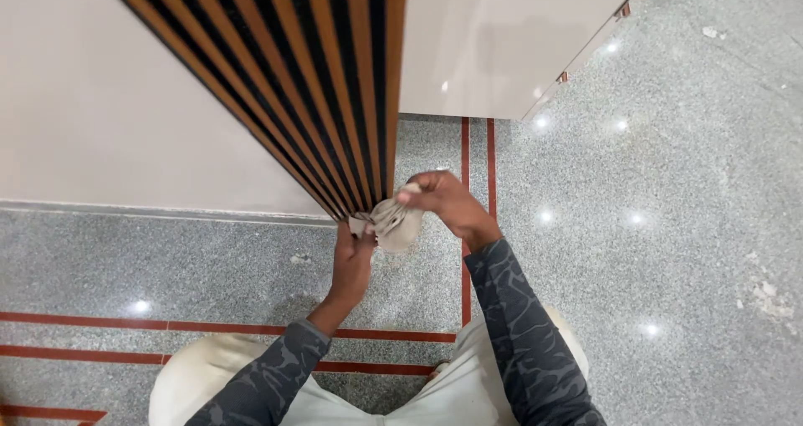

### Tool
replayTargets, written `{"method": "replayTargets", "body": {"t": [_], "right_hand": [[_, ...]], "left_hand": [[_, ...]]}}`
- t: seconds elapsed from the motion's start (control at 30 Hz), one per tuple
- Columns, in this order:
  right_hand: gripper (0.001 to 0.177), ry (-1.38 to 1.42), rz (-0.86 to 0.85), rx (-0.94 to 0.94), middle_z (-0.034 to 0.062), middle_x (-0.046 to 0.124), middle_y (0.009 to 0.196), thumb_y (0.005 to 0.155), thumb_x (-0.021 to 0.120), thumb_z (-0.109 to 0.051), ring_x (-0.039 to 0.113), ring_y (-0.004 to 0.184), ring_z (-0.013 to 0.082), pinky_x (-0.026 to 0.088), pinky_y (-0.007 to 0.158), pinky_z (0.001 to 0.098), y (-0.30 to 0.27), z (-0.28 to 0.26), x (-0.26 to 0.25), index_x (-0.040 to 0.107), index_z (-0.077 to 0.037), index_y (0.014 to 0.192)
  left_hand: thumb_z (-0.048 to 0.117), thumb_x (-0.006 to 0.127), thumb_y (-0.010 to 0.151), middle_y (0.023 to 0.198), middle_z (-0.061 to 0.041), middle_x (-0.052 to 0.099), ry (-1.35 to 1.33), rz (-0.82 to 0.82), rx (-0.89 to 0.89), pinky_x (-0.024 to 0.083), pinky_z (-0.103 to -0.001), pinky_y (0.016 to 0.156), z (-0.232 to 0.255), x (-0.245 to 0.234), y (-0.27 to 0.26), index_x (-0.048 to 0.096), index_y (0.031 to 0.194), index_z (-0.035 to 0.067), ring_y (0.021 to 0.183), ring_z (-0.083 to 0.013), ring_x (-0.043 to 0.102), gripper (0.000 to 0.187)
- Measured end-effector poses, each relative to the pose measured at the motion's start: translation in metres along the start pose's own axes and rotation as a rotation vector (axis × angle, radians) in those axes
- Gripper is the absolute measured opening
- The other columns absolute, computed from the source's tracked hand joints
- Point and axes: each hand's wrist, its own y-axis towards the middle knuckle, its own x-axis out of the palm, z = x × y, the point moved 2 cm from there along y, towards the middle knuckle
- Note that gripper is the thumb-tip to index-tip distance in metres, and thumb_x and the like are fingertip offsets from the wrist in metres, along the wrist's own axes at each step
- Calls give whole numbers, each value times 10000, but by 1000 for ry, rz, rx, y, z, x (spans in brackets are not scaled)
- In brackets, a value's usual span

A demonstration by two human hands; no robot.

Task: Wiping and cleaning wooden wall panels and a console table using a cloth.

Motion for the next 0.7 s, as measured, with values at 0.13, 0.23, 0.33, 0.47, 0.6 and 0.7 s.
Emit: {"method": "replayTargets", "body": {"t": [0.13, 0.23, 0.33, 0.47, 0.6, 0.7], "right_hand": [[112, 779, 19, -236, 47, 740, 884, 937, 744, -182, 698, 811, 146, 593, 826, 327, -3, -11, -9, 716, -73, 931], [101, 879, 73, -376, 48, 734, 951, 962, 741, -135, 691, 848, 132, 589, 832, 323, -4, -23, 12, 680, -72, 1012], [183, 743, 168, -423, 18, 731, 990, 922, 732, -100, 691, 879, 94, 596, 834, 305, -15, -46, 30, 662, -95, 1091], [218, 544, 204, -380, 6, 723, 973, 903, 723, -58, 684, 861, 81, 581, 783, 288, -12, -19, 17, 664, -84, 1111], [182, 398, 116, -401, 9, 715, 964, 910, 715, 4, 673, 871, 79, 567, 801, 275, -2, -10, 10, 662, -49, 1075], [193, 438, 94, -419, 11, 707, 972, 887, 713, 34, 671, 878, 89, 573, 815, 281, -9, -16, 11, 660, -42, 1057]], "left_hand": [[179, 478, 1089, 1365, -81, 568, 80, -236, 175, 432, -356, 1075, 18, 12, -8, 404, 1445, 35, 1290, -187, 539, 392], [208, 518, 1069, 1325, -85, 593, 132, -317, 207, 432, -364, 1081, 19, 11, -15, 412, 1419, 40, 1248, -207, 593, 403], [216, 539, 1065, 1253, -90, 647, 225, -283, 202, 475, -366, 1035, 14, 6, -10, 478, 1382, 38, 1213, -195, 615, 369], [214, 558, 1059, 1195, -86, 653, 277, -238, 131, 518, -368, 966, 1, -1, -11, 518, 1342, 47, 1108, -180, 631, 331], [225, 562, 1047, 1131, -77, 676, 354, -181, 138, 535, -370, 869, 3, -5, 4, 567, 1283, 49, 1010, -166, 648, 295], [238, 601, 1031, 990, -84, 708, 477, -92, 210, 538, -363, 756, 12, -10, 13, 632, 1140, 24, 874, -167, 669, 242]]}}
